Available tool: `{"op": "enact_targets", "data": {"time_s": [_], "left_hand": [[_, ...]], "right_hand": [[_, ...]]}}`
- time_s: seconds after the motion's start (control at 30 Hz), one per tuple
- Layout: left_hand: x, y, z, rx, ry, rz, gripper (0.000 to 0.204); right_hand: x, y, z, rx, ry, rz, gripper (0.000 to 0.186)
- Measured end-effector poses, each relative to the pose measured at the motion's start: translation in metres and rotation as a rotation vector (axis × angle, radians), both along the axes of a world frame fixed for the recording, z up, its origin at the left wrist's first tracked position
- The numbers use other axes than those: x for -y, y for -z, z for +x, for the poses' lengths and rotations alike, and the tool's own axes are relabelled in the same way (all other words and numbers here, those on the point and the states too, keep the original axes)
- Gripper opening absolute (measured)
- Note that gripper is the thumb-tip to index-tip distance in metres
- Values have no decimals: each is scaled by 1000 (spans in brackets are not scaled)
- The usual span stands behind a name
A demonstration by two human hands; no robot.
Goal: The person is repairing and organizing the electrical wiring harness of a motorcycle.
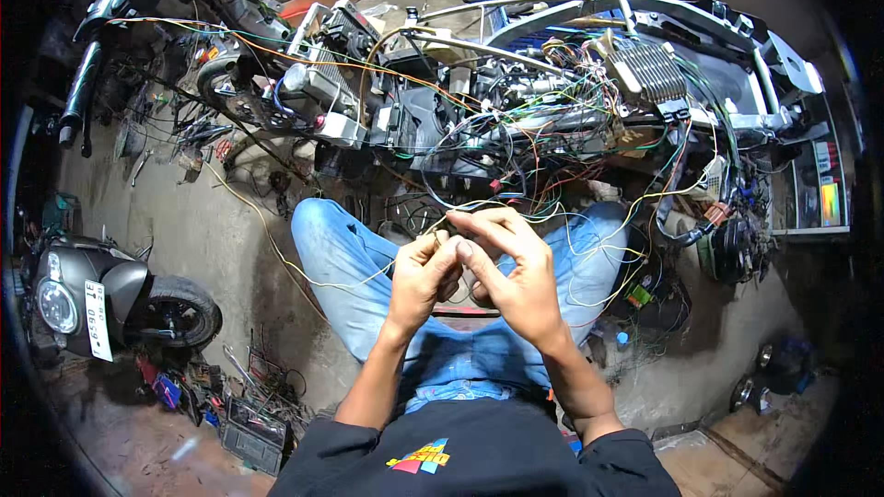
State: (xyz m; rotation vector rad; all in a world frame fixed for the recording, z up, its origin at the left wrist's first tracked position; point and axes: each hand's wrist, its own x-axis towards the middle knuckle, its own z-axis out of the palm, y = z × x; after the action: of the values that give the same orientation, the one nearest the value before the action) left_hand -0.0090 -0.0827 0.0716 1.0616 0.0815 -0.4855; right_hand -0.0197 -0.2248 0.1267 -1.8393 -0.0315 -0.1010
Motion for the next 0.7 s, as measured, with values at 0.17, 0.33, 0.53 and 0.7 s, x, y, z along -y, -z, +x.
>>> {"op": "enact_targets", "data": {"time_s": [0.17,0.33,0.53,0.7], "left_hand": [[-1,7,-7,47,57,119,26],[1,6,-7,65,198,254,21],[11,16,-15,147,245,345,18],[24,9,-14,169,225,336,8]], "right_hand": [[5,8,2,-49,-46,49,16],[23,25,-7,-130,-38,128,17],[35,38,-18,-84,-49,77,17],[52,40,-21,-116,56,42,14]]}}
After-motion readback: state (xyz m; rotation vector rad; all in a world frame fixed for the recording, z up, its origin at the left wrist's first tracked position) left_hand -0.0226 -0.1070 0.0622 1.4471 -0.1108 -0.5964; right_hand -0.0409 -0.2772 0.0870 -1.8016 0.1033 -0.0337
